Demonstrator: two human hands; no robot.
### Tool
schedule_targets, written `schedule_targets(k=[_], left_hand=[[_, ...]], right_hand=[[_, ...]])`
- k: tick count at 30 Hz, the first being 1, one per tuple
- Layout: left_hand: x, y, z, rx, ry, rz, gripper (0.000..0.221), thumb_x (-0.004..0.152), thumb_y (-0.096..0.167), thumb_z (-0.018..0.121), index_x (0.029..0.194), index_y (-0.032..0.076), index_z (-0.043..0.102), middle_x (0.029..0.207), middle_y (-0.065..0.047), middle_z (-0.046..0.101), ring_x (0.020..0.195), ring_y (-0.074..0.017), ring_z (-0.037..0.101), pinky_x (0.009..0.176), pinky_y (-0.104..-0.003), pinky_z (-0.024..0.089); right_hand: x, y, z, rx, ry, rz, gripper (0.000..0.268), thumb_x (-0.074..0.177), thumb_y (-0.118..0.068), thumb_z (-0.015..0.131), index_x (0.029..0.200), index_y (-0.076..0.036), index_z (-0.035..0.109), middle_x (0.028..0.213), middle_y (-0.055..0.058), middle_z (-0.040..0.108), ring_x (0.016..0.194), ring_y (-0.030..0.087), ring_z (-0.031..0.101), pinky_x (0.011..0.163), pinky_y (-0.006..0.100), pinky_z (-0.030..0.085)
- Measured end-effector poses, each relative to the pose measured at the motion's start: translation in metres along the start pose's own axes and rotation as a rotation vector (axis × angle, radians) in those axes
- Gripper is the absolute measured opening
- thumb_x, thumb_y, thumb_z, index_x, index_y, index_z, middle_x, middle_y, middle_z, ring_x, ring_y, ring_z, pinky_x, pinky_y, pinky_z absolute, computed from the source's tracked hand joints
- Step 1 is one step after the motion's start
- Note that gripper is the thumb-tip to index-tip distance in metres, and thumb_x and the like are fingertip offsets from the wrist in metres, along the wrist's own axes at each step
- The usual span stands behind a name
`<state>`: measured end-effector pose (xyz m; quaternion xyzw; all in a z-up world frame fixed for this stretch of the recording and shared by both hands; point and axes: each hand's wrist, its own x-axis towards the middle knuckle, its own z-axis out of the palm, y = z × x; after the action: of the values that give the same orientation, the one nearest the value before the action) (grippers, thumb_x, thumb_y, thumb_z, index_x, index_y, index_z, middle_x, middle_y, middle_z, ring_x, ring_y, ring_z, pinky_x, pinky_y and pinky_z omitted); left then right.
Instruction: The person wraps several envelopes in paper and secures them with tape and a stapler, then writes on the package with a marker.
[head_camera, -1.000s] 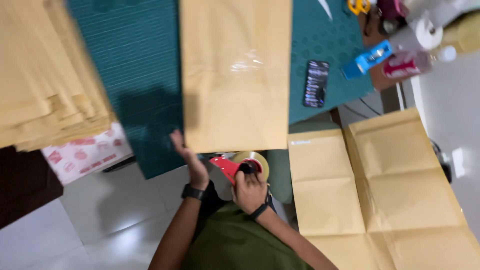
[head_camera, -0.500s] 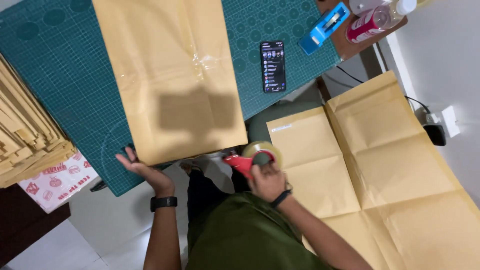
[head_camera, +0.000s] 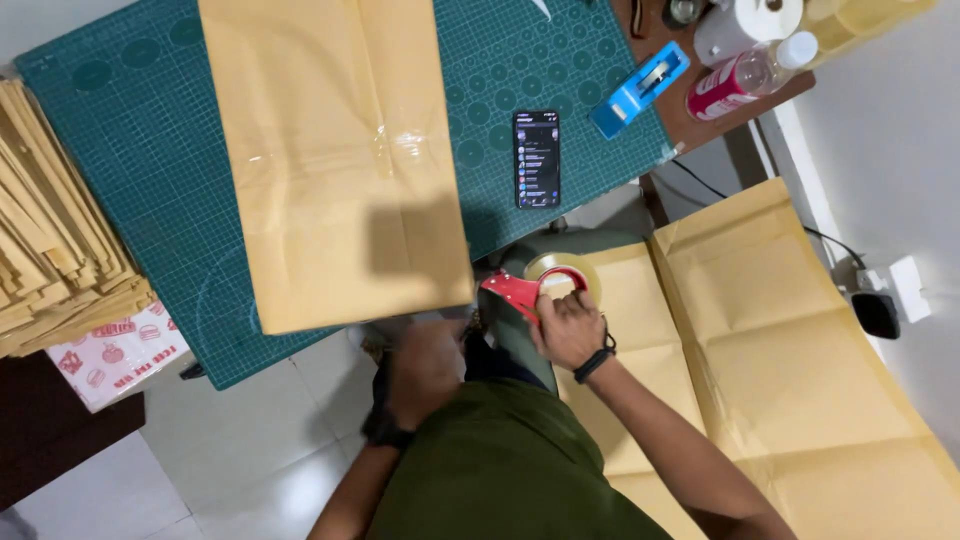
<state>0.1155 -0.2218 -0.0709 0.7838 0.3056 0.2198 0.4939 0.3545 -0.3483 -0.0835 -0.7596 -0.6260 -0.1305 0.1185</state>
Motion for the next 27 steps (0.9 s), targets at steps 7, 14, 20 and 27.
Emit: schedule_targets(k=[7,14,20,27], left_hand=[[0.040,0.003,0.050,-0.109,-0.337,-0.342,0.060,0.101,0.003,0.044,0.161,0.005,0.035,0.165,-0.019,0.034,0.147,-0.0390,0.039,0.118,-0.051,0.038],[0.081,0.059,0.047,-0.379,-0.229,-0.652,0.086,0.097,0.010,0.047,0.166,0.007,-0.005,0.160,-0.036,0.022,0.137,-0.0507,0.033,0.106,-0.059,0.039],[0.086,0.069,0.041,-0.514,-0.276,-0.676,0.085,0.099,0.032,0.059,0.166,0.011,0.011,0.170,-0.024,0.008,0.155,-0.0464,0.012,0.124,-0.061,0.025],[-0.012,-0.074,-0.022,-1.198,0.429,-1.103,0.006,0.084,0.016,0.058,0.087,0.013,0.062,0.098,-0.011,0.072,0.107,-0.0341,0.068,0.102,-0.049,0.049]], right_hand=[[0.008,-0.019,-0.007,0.089,-0.087,0.128,0.032,0.078,-0.034,0.066,0.097,-0.008,0.062,0.053,0.010,0.061,0.053,0.030,0.070,0.075,0.042,0.051],[0.042,0.023,-0.031,0.149,-0.208,0.834,0.051,0.088,-0.055,0.070,0.106,-0.010,0.055,0.064,0.021,0.067,0.080,0.051,0.072,0.079,0.055,0.055],[0.020,0.027,-0.073,0.447,-0.461,1.117,0.059,0.090,-0.061,0.065,0.121,-0.012,0.055,0.100,0.037,0.067,0.104,0.059,0.066,0.094,0.062,0.051],[-0.054,-0.003,-0.068,0.611,-0.557,1.463,0.050,0.086,-0.054,0.063,0.119,-0.017,0.060,0.081,0.007,0.075,0.068,0.027,0.069,0.067,0.042,0.053]])
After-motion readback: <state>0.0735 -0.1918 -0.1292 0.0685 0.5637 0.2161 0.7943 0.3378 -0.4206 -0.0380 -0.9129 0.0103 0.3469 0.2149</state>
